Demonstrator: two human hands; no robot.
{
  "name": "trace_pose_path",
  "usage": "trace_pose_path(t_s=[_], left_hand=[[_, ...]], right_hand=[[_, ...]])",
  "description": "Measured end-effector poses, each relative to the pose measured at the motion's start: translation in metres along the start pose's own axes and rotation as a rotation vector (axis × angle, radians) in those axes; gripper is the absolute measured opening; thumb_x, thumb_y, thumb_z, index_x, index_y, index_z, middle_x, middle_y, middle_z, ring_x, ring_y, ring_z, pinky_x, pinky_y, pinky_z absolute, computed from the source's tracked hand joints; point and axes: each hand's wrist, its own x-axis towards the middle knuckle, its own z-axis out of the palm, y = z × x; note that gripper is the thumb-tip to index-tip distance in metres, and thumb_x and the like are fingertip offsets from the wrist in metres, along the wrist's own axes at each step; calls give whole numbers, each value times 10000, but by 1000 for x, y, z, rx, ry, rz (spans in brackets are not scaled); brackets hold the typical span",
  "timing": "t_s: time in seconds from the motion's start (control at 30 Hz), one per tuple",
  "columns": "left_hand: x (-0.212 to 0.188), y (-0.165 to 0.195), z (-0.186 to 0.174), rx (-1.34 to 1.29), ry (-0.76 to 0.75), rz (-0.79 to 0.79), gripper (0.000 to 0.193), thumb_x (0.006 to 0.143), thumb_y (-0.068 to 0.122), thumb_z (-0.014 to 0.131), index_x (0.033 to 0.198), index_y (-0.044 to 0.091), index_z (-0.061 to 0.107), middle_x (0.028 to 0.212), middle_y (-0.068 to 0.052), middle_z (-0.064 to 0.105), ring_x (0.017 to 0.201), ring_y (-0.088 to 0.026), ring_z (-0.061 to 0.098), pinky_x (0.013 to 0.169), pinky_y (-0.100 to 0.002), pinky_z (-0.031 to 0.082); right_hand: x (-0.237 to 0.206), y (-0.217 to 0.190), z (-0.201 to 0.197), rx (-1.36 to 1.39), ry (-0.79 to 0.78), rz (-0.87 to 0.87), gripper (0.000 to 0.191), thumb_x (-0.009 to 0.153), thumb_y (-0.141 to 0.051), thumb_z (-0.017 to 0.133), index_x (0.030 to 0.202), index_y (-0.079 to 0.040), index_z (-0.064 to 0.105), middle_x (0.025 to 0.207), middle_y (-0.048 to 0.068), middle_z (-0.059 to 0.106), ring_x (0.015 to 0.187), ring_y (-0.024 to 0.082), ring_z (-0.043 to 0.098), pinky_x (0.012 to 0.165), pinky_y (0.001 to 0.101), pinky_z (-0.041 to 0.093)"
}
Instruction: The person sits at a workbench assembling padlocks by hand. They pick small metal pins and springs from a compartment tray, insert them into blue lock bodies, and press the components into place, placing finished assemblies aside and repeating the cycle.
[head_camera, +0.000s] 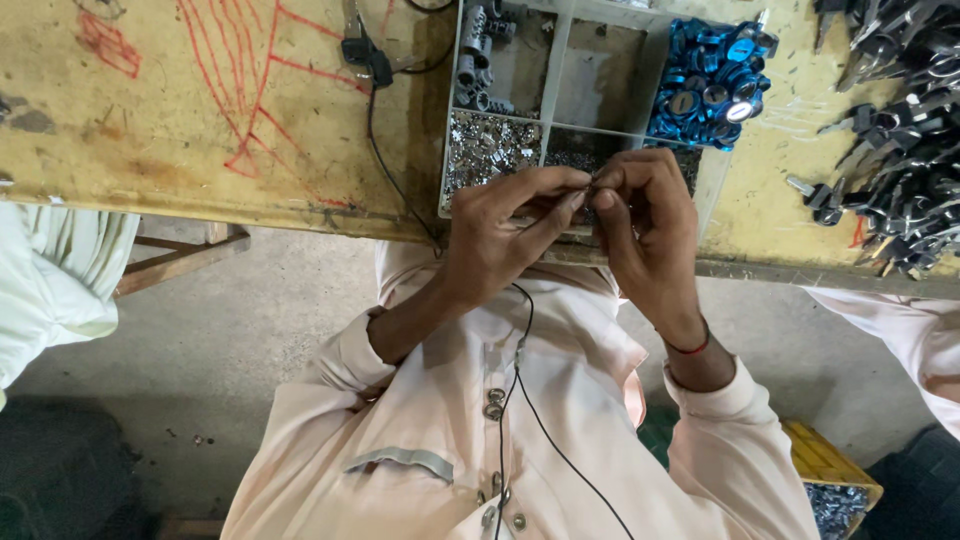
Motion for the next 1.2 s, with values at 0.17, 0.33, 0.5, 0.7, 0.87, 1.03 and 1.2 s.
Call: trace_pose_path(t_s=[0.17,0.33,0.5,0.7,0.87,1.03,1.2], left_hand=[[-2,-7,2,121,9,112,182,1014,45,725,1196,51,708,1080,-91,775,943,-151,786,809,-266,644],[-2,-9,-1,146,-35,158,221,1029,31,704,1248,63,688,1100,-89,773,967,-172,801,818,-264,660],[-2,-3,-5,160,-90,215,256,1065,3,652,1314,59,658,1168,-109,766,1063,-168,780,848,-257,655],[-8,6,8,-4,70,-56,153,1042,58,735,1193,42,727,1017,-69,767,922,-102,754,772,-245,630],[3,-9,-10,-537,-273,-479,233,1030,159,711,1165,-30,704,913,-31,715,754,-65,645,665,-228,560],[2,-15,-12,-694,-436,-492,212,1051,178,646,1159,-4,647,887,-13,679,723,-65,633,644,-233,547],[-2,-12,-11,-146,-341,-109,153,1065,154,621,1131,16,625,990,-26,635,854,-94,581,761,-268,518]], right_hand=[[-3,2,9,176,13,123,38,1143,-35,532,1130,-4,514,1058,29,533,746,33,516,622,194,446],[-4,-1,9,221,-3,174,45,1154,-55,516,1146,-12,507,985,11,564,755,25,532,636,192,451],[-6,-2,11,-62,52,38,31,1138,9,550,1133,11,519,1021,73,562,787,98,587,688,250,503],[-13,5,7,-506,148,-271,190,1042,50,687,1149,14,534,1051,143,607,884,287,631,698,339,521],[-19,8,0,-240,93,-167,206,1060,34,681,1188,-11,525,1071,125,593,848,179,624,696,305,537],[-6,-10,-7,742,-99,352,343,996,-73,695,1275,-112,500,1031,51,584,776,83,609,614,224,527],[11,-28,-49,-270,-261,37,141,1032,-162,689,1099,-50,635,1015,56,655,852,130,694,698,278,562]])
